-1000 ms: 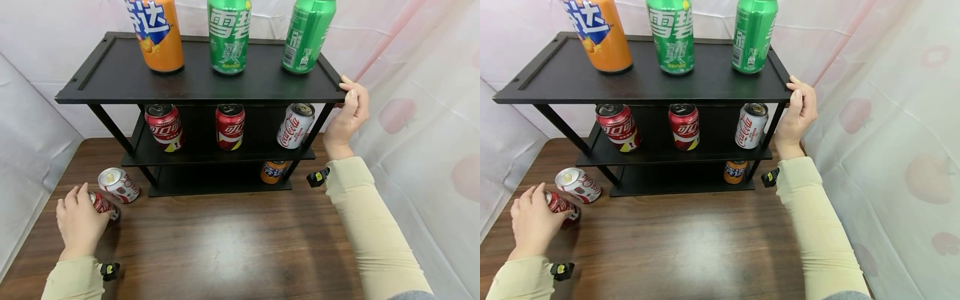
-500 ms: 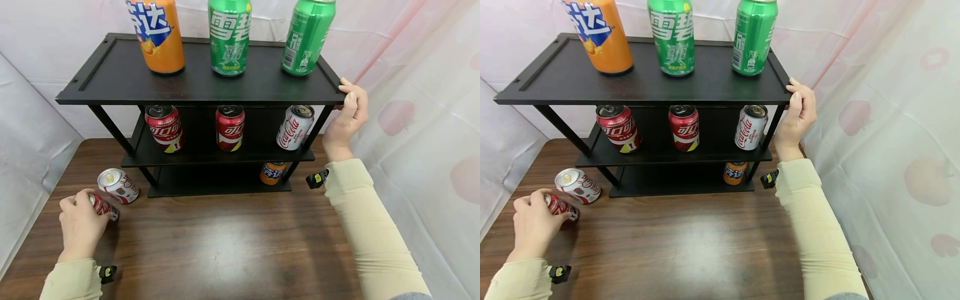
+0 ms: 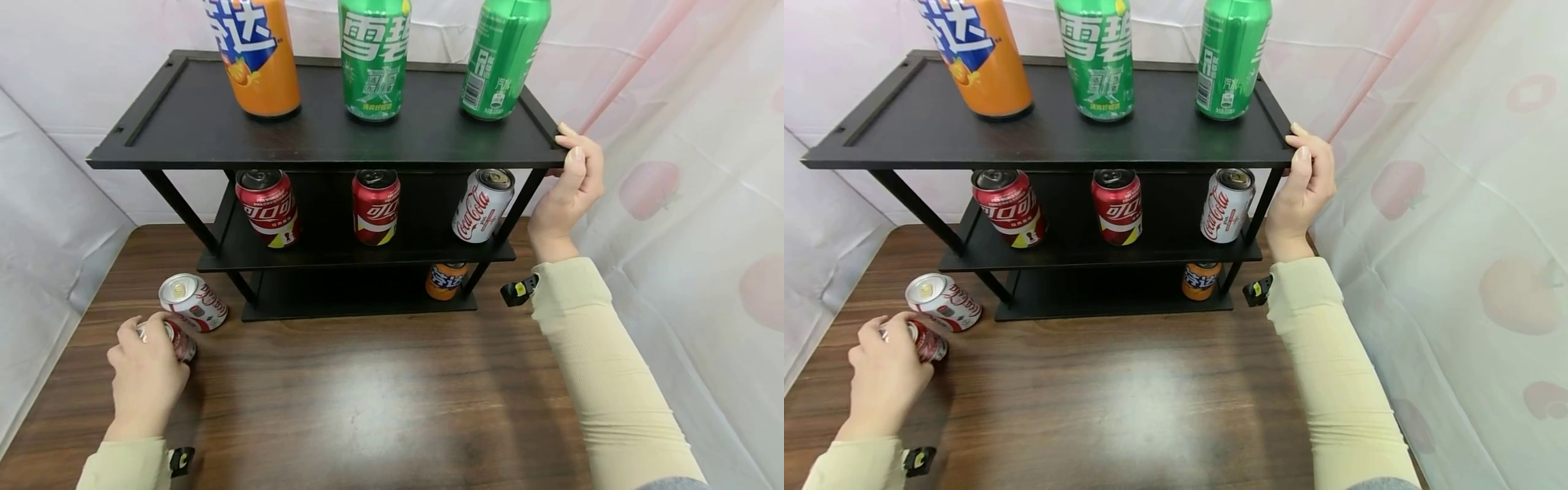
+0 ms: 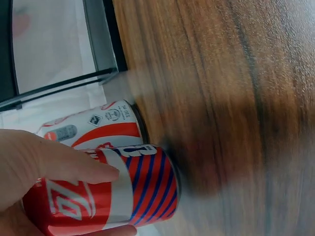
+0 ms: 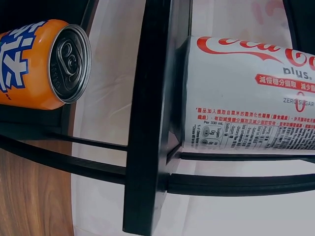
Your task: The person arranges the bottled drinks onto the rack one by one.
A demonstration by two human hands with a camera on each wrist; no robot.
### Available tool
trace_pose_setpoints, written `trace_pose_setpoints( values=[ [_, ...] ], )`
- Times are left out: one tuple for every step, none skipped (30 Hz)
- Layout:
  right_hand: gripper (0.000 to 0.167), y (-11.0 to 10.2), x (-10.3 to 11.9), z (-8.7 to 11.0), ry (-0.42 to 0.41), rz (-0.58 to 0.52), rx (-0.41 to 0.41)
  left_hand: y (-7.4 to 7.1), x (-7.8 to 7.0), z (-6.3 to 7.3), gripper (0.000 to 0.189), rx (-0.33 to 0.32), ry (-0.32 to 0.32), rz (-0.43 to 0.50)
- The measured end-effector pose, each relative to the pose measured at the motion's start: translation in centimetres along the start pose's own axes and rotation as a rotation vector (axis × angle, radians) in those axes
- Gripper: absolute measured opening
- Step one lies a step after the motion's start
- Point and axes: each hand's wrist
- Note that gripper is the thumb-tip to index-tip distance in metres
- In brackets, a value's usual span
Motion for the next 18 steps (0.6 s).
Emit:
trace_pose_setpoints(
  values=[
    [0.035, 0.0, 0.0, 0.0, 0.000, 0.000, 0.001, 0.0, -0.1, 0.1, 0.070, -0.004, 0.012, -0.004],
    [0.035, 0.0, 0.0, 0.0, 0.000, 0.000, 0.002, 0.0, -0.2, 0.2, 0.069, -0.008, 0.021, -0.011],
    [0.035, 0.0, 0.0, 0.0, 0.000, -0.001, 0.002, 0.0, -0.3, 0.3, 0.069, -0.010, 0.026, -0.017],
    [0.035, 0.0, 0.0, -0.1, 0.000, -0.001, 0.004, 0.0, -0.4, 0.4, 0.068, -0.014, 0.035, -0.025],
    [0.035, 0.0, -0.1, -0.1, 0.000, -0.001, 0.003, 0.0, -0.5, 0.5, 0.068, -0.020, 0.040, -0.033],
    [0.035, 0.0, -0.1, -0.1, -0.001, 0.000, 0.003, 0.0, -0.6, 0.6, 0.068, -0.025, 0.041, -0.039],
    [0.035, 0.0, -0.1, -0.1, -0.002, 0.002, 0.003, -0.1, -0.6, 0.7, 0.069, -0.024, 0.040, -0.044],
    [0.035, 0.0, -0.1, 0.0, -0.002, 0.003, 0.003, -0.1, -0.6, 0.8, 0.071, -0.021, 0.035, -0.048],
    [0.035, 0.0, -0.1, 0.0, -0.003, 0.004, 0.003, -0.1, -0.5, 0.9, 0.074, -0.019, 0.032, -0.051],
    [0.035, 0.0, 0.0, 0.0, -0.004, 0.005, 0.004, -0.1, -0.4, 1.0, 0.075, -0.021, 0.031, -0.054],
    [0.035, 0.0, 0.0, 0.0, -0.004, 0.006, 0.005, 0.0, -0.4, 1.1, 0.076, -0.016, 0.023, -0.053],
    [0.035, 0.0, 0.1, 0.0, -0.004, 0.006, 0.006, 0.0, -0.3, 1.2, 0.077, -0.010, 0.017, -0.052],
    [0.035, 0.0, 0.1, 0.0, -0.004, 0.007, 0.007, 0.0, -0.2, 1.2, 0.078, -0.007, 0.014, -0.050],
    [0.035, 0.0, 0.0, 0.0, -0.003, 0.005, 0.008, 0.1, -0.1, 1.3, 0.078, -0.009, 0.014, -0.050],
    [0.034, -0.1, 0.0, 0.0, -0.001, 0.002, 0.009, 0.2, -0.1, 1.3, 0.078, -0.008, 0.014, -0.049],
    [0.034, -0.1, 0.0, 0.0, 0.000, 0.002, 0.010, 0.3, -0.1, 1.4, 0.077, -0.007, 0.015, -0.049],
    [0.034, -0.1, 0.0, 0.0, 0.001, 0.002, 0.010, 0.3, -0.1, 1.4, 0.077, -0.004, 0.017, -0.050],
    [0.034, -0.1, 0.0, 0.0, 0.003, 0.002, 0.011, 0.4, -0.1, 1.5, 0.076, -0.004, 0.021, -0.053]
  ],
)
Point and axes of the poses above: each hand's wrist, its own z-axis away from the middle knuckle, its own y-axis out of the palm, x = y × z, and after that the axes turned 11 degrees about y, right-handed
